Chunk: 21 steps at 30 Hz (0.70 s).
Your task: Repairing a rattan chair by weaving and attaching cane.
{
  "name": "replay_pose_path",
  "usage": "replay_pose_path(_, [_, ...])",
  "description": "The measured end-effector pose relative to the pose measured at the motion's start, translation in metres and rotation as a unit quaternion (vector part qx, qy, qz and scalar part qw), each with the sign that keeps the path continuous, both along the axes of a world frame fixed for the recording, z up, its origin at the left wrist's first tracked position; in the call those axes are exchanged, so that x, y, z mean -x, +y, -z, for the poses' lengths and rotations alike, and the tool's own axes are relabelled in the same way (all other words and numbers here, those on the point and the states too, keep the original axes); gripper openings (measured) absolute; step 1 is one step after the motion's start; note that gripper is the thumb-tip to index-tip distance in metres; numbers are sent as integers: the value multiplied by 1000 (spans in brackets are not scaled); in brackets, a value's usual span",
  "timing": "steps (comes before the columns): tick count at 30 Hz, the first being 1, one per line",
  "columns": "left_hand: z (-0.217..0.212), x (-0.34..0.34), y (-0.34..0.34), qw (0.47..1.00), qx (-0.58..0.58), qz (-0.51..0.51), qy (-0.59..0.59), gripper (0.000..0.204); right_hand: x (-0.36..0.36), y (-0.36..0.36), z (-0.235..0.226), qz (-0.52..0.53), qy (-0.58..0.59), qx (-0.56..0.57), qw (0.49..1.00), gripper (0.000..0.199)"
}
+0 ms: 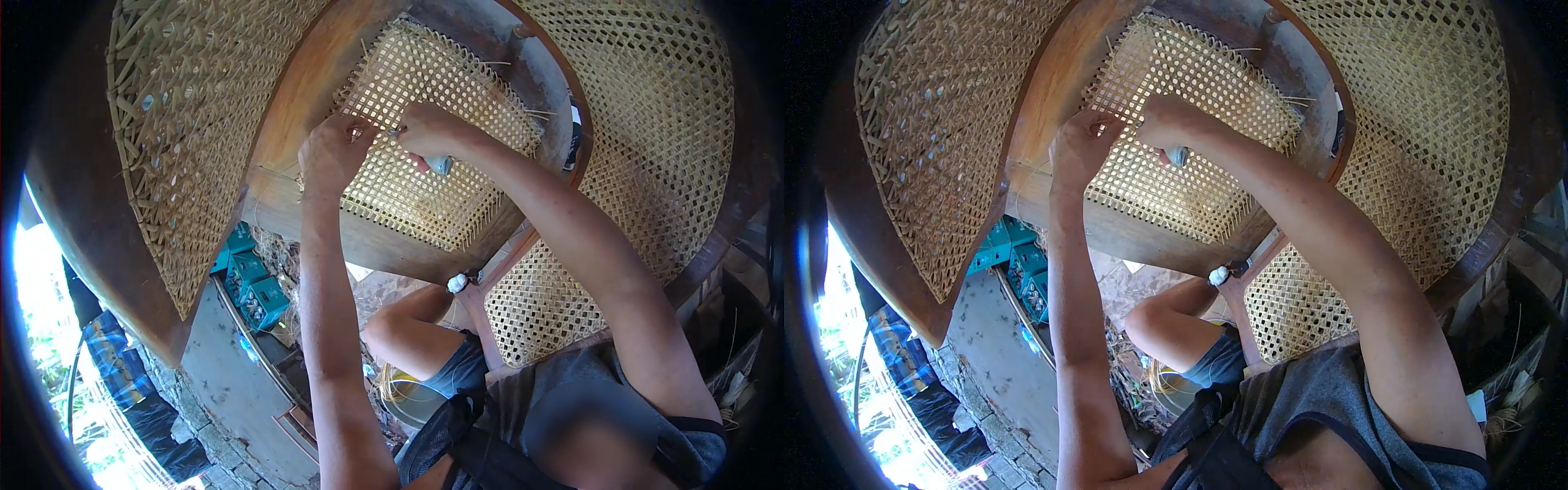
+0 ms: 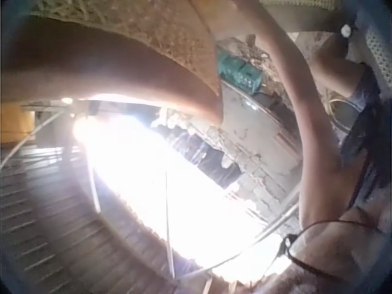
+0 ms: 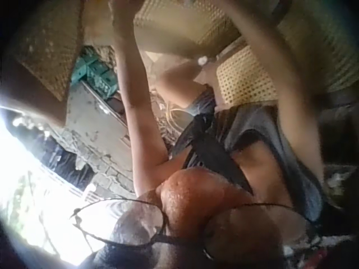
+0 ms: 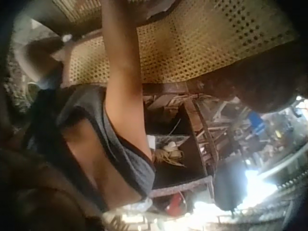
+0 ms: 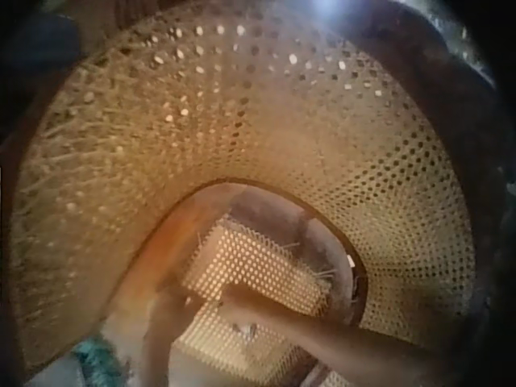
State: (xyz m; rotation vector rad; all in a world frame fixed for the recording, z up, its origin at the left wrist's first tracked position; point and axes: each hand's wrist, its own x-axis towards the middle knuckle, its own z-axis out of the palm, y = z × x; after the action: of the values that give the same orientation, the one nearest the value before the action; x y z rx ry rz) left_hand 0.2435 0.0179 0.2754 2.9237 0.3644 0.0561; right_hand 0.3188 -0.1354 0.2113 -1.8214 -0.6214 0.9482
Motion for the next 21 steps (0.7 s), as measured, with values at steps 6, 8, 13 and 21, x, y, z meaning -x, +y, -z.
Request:
replay_pose_path(6, [12, -2, -3, 998, -19, 20, -50, 20, 0, -2, -3, -6, -4, -5, 1000, 25])
replay_pose_path(8, [14, -2, -6, 997, -41, 34, -50, 18, 1, -3, -2, 2, 14, -8, 1000, 27])
replay_pose_path(13, [9, 0, -4, 999, -25, 30, -5, 19, 3, 2, 4, 28, 48, 4, 998, 48])
replay_pose_path(21, [14, 19, -1, 910, 325, -102, -236, 13, 11, -14, 8, 64, -184, 77, 978, 32])
